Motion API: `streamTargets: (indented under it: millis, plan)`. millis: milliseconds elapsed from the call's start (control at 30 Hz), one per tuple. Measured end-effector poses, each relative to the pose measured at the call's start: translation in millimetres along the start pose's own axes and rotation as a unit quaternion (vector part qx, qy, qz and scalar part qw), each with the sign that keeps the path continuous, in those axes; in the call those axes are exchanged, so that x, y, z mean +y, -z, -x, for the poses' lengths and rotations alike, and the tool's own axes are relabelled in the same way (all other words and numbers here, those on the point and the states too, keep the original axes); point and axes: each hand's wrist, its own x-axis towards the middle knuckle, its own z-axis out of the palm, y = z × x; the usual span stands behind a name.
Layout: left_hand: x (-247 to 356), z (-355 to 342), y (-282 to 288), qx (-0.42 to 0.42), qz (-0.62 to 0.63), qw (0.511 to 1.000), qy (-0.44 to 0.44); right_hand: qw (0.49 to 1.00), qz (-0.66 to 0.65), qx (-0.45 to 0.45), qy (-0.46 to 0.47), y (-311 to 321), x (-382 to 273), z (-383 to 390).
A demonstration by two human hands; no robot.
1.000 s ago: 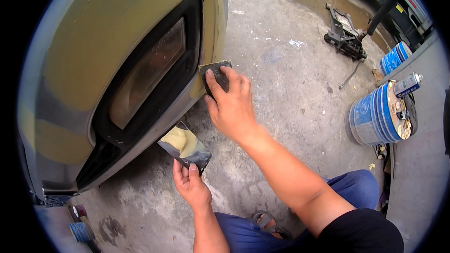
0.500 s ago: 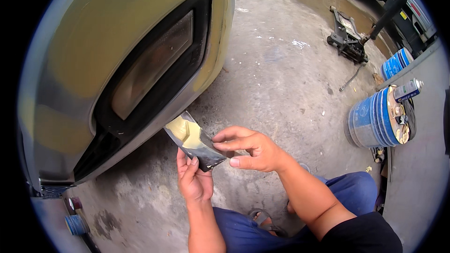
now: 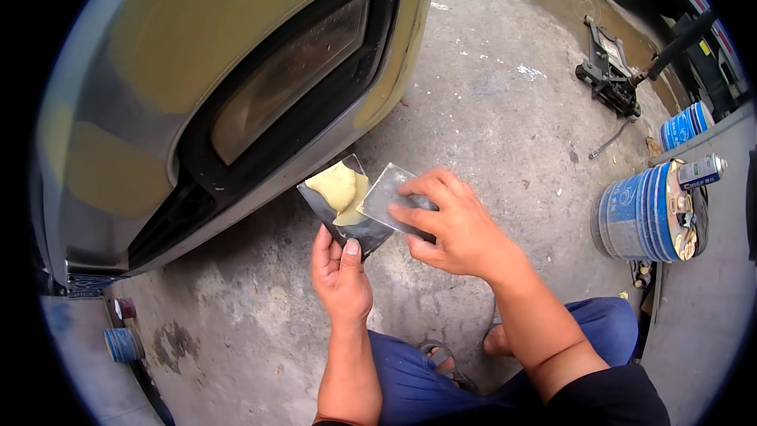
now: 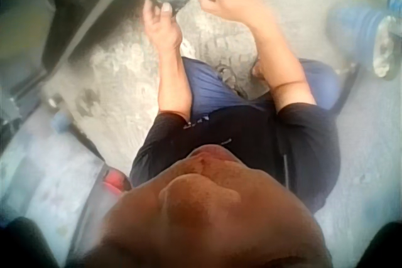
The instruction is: The person applies a yellowish body filler paste to the front bumper of a silver car using a metal spreader. They repeatedly scoop the filler from a container and spread it across the bumper surface, smoothing it out to cover a specific area.
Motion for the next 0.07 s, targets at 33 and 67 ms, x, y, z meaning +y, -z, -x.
streamTargets:
  millis: [33,67]
  plan:
    - [-0.3,-0.8,1.9,-0.002,-0.003,1.000,0.000,0.999,0.007,-0.036,-0.003,1.4,3.5,2.0]
    - [-0.1,-2.0,4.4,-0.003,-0.006,1.000,0.000,0.997,0.014,-0.073,-0.006,2.3,10.8,6.8]
